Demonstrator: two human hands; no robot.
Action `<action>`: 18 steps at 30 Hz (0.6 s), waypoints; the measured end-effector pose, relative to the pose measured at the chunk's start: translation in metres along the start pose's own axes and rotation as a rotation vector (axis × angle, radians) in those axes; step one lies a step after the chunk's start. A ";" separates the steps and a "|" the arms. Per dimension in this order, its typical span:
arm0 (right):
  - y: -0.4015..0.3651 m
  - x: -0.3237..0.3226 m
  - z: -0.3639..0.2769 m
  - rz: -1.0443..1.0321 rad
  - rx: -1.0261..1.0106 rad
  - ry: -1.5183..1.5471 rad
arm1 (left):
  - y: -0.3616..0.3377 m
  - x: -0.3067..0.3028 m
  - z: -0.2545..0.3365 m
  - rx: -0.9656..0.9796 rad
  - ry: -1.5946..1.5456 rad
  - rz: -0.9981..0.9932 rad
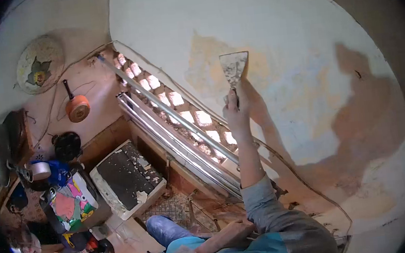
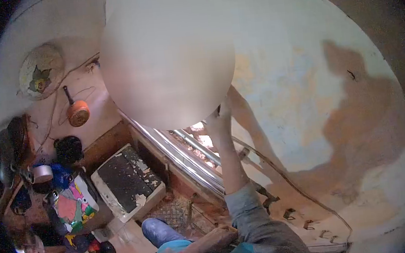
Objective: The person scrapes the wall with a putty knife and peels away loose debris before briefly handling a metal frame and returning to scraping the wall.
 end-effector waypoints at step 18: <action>0.028 -0.084 0.033 -0.031 -0.526 -0.705 | 0.080 -0.328 0.033 -0.027 0.382 1.441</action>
Point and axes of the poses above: each hand's wrist, its own y-axis towards the middle knuckle, its own x-axis out of the palm, z = x × y, the point moved 6 cm from there along y, towards the middle knuckle, and after that the axes turned 9 degrees about -z, right-handed, at the moved point
